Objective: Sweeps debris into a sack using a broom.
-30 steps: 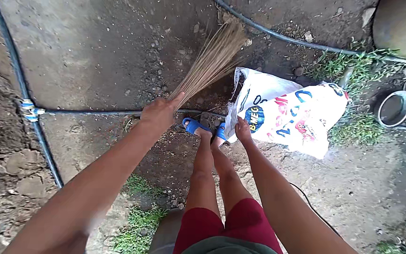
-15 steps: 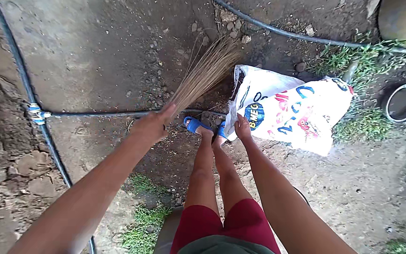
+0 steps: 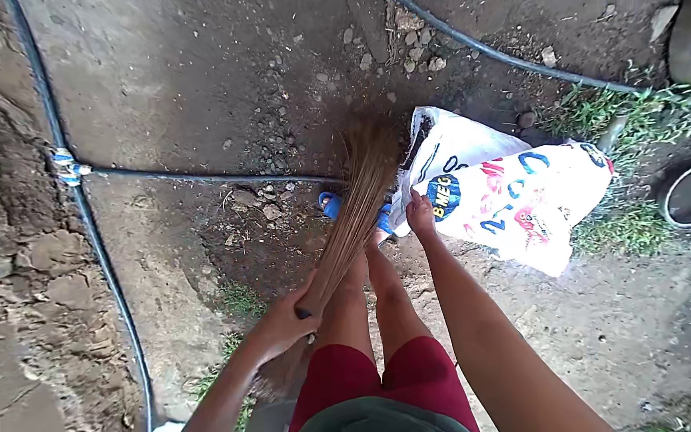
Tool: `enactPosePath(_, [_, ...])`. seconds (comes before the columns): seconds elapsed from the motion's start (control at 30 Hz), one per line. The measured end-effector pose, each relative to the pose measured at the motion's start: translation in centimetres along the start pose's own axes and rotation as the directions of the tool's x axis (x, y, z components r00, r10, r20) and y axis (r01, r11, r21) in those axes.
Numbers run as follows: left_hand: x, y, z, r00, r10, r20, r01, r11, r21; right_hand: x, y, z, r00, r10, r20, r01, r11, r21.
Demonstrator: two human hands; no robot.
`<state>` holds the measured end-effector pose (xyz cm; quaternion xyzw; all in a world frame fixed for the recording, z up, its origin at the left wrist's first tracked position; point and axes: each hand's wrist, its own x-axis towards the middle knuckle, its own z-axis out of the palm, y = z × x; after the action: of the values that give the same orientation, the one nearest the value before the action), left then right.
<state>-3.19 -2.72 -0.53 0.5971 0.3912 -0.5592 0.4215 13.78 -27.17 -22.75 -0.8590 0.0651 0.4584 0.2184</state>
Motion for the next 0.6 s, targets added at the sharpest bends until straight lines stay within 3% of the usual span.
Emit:
enactPosePath(0.13, [-6.2, -4.7, -2.5, 0.988, 0.047, -0.148, -0.067, 0.989, -0.133, 0.0, 0.2, 0.4, 1.000, -0.003, 0.001, 0.003, 0.999, -0.032])
enactPosePath(0.23, [-4.2, -3.5, 0.2, 0.976, 0.031, -0.216, -0.069, 0.983, -0.172, -0.4, 0.1, 0.6, 0.999, -0.015, -0.038, 0.015, 1.000, -0.024])
enactPosePath(0.33, [0.4, -0.5, 1.9, 1.000, 0.009, -0.013, -0.011, 0.992, -0.124, -0.3, 0.1, 0.5, 0.994, -0.032, -0.101, 0.033, 0.999, 0.001])
enactPosePath(0.4, [0.3, -1.4, 0.5, 0.996, 0.037, 0.086, -0.026, 0.993, -0.119, -0.1, -0.2, 0.2, 0.991, -0.046, -0.122, 0.046, 0.999, -0.003])
enactPosePath(0.5, [-3.8, -5.1, -2.1, 0.998, 0.041, 0.056, -0.030, 0.980, -0.196, -0.1, -0.8, -0.3, 0.990, -0.027, -0.136, 0.022, 0.999, -0.034])
enactPosePath(0.6, [-4.4, -5.8, -1.0, 0.999, 0.041, -0.008, -0.042, 0.985, -0.169, -0.3, -1.4, -0.4, 0.986, 0.022, -0.163, -0.029, 0.999, -0.039])
